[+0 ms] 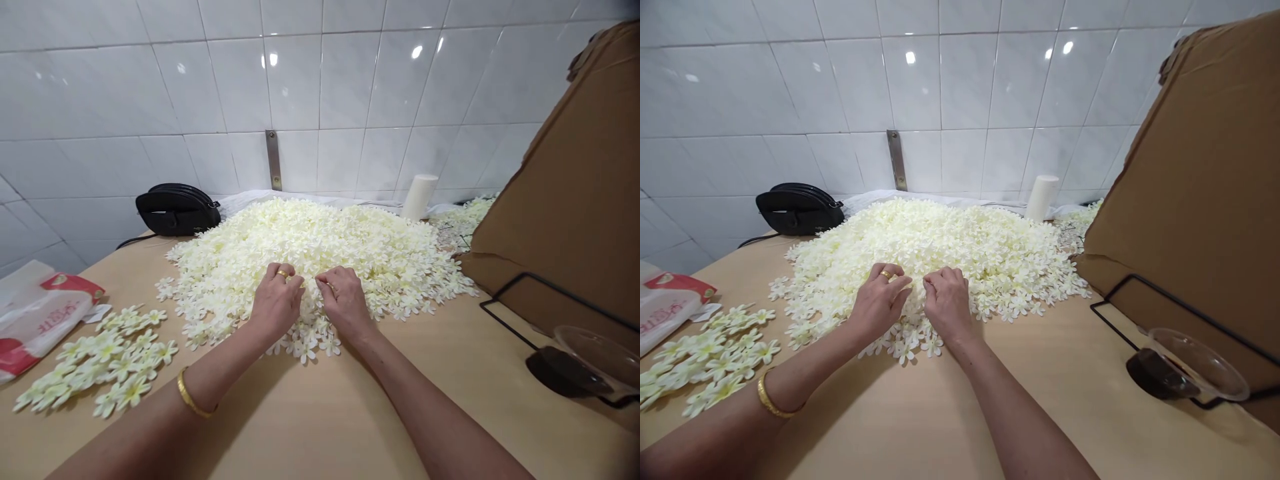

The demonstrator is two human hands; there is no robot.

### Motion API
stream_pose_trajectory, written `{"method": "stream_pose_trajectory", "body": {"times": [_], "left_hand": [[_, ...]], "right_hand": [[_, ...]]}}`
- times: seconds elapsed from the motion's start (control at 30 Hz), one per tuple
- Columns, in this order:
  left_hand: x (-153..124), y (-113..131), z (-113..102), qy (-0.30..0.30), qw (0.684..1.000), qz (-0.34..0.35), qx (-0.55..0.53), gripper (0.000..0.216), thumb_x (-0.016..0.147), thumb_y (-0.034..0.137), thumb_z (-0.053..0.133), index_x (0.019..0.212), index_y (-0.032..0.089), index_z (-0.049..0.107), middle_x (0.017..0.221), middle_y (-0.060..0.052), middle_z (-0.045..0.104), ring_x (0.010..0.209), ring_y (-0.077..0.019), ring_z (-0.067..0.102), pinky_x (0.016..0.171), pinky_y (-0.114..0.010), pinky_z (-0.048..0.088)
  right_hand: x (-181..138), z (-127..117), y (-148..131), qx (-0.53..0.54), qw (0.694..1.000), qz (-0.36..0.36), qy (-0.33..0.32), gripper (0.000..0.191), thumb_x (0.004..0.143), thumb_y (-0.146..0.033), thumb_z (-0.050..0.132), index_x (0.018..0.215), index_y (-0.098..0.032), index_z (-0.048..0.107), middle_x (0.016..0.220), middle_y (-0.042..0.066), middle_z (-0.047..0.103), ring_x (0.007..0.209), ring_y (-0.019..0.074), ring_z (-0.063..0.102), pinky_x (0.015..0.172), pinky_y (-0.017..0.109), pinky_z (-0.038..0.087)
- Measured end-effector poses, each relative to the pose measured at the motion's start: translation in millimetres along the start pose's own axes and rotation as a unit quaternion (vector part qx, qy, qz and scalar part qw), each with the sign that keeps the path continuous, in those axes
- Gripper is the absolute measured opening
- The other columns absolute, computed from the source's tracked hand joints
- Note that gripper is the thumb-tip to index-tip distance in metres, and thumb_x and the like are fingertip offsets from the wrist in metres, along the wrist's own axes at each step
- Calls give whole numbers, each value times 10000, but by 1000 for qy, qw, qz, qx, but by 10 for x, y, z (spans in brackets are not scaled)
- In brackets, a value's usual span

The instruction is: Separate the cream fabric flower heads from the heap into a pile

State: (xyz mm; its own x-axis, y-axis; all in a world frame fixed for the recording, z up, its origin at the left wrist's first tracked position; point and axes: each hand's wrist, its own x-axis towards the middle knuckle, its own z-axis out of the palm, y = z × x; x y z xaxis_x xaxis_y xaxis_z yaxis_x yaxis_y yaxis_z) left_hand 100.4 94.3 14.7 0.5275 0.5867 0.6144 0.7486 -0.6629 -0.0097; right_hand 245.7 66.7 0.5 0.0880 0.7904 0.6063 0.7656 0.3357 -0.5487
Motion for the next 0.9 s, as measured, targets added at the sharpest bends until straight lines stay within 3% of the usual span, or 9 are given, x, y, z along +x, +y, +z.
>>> {"method": "stream_pose_trajectory", "body": {"times": [0.23, 0.4, 0.57, 0.9], "left_hand": [[-87, -145, -25, 33, 999, -24, -7, 171, 786, 186, 460, 863, 152, 609, 900, -110, 559, 890, -246, 424, 679, -369, 464], [-23, 3, -4, 14, 999, 24, -36, 159, 758, 189, 511, 872, 153, 615, 937, -115, 539, 944, -255, 408, 736, -387, 453], [54, 101, 56, 6, 999, 36, -39, 175, 778, 149, 461, 745, 139, 632, 875, -126, 546, 924, -256, 414, 730, -382, 448], [40, 5, 63, 125, 985, -4, -120, 183, 801, 157, 450, 825, 177, 630, 845, -91, 549, 899, -211, 427, 726, -349, 452]], "right_hand": [[-11, -10, -14, -5, 1000, -7, -3, 189, 769, -131, 447, 802, -191, 623, 804, 57, 592, 814, 205, 461, 732, 341, 355], [-16, -16, -4, -1, 1000, -6, -11, 212, 753, -108, 445, 840, -186, 622, 835, 56, 602, 833, 208, 471, 745, 344, 358], [-3, -35, -4, -1, 1000, 8, 2, 215, 751, -89, 429, 828, -165, 615, 828, 61, 610, 825, 206, 478, 744, 338, 363], [0, -45, -61, 69, 997, 3, 41, 205, 829, -202, 390, 825, -174, 593, 789, 62, 587, 776, 183, 494, 724, 315, 380]]}}
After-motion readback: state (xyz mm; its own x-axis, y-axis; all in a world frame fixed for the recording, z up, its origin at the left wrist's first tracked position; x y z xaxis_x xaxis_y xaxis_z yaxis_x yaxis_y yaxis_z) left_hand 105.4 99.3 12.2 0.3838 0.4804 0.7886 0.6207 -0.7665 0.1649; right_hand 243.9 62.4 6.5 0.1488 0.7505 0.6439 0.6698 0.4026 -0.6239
